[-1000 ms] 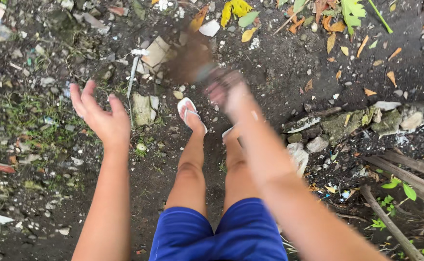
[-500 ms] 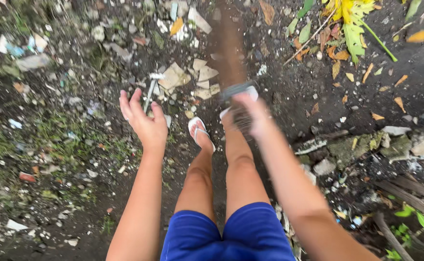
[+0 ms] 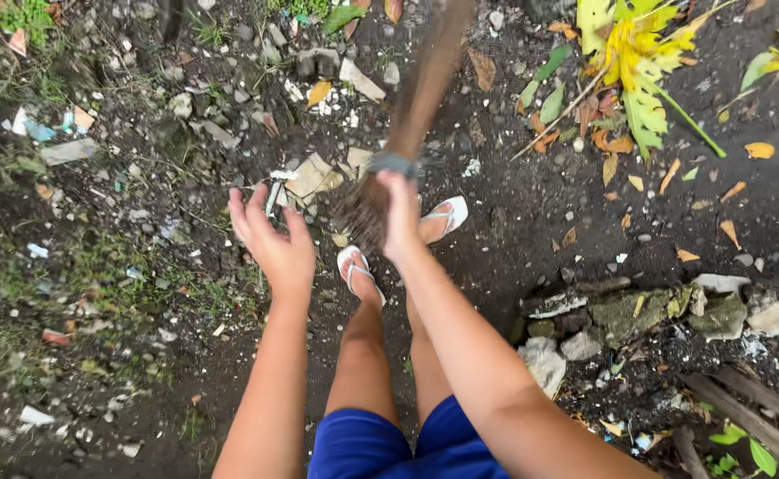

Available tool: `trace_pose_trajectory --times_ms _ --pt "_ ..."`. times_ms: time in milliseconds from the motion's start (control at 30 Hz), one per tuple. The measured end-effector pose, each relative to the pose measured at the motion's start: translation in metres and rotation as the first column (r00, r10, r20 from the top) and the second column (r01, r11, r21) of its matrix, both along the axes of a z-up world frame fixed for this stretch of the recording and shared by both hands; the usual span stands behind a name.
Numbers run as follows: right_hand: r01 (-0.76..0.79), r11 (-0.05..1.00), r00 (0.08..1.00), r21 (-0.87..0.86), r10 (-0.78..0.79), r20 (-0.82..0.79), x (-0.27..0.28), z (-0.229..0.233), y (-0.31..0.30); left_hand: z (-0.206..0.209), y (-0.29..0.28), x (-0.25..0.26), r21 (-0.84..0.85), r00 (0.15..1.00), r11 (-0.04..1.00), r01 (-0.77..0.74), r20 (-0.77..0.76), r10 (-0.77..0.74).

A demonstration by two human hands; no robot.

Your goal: The person sweeps an outdoor dirt and concrete area using a broom, moving leaves and debris aside before walking to a different section and continuing to sweep.

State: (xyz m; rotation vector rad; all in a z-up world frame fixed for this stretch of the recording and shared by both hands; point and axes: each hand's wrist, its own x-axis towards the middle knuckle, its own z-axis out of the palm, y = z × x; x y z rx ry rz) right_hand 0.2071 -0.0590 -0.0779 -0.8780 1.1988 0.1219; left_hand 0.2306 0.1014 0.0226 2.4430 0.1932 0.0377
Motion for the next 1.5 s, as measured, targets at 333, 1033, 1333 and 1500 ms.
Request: trace_pose_trajectory --times_ms 333,1033,1333,1500 --pt "0.177 0.675 0.907 0.717 -0.394 0.146 0.144 -0.062 -0.198 0.035 -0.007 0.032 -0.048 0.994 0.994 -0.097 -0.048 0.095" --pt "0.006 0.913 0.992 0.408 -0.057 0.115 0.040 -0.035 0.070 0.015 0.109 0.139 0.040 0.988 0.987 0.155 0.000 -0.155" --pt "0.028 0.928 0.998 0.371 -0.007 -0.058 0.026 0.021 0.082 0.004 0.115 0.153 0.019 0.979 0.979 0.202 -0.044 -0.201" --pt "0.032 0.999 0.997 -0.040 -0.034 -0.070 0.039 -0.010 0.020 0.003 0.109 0.162 -0.006 0.974 0.975 0.223 -0.037 -0.223"
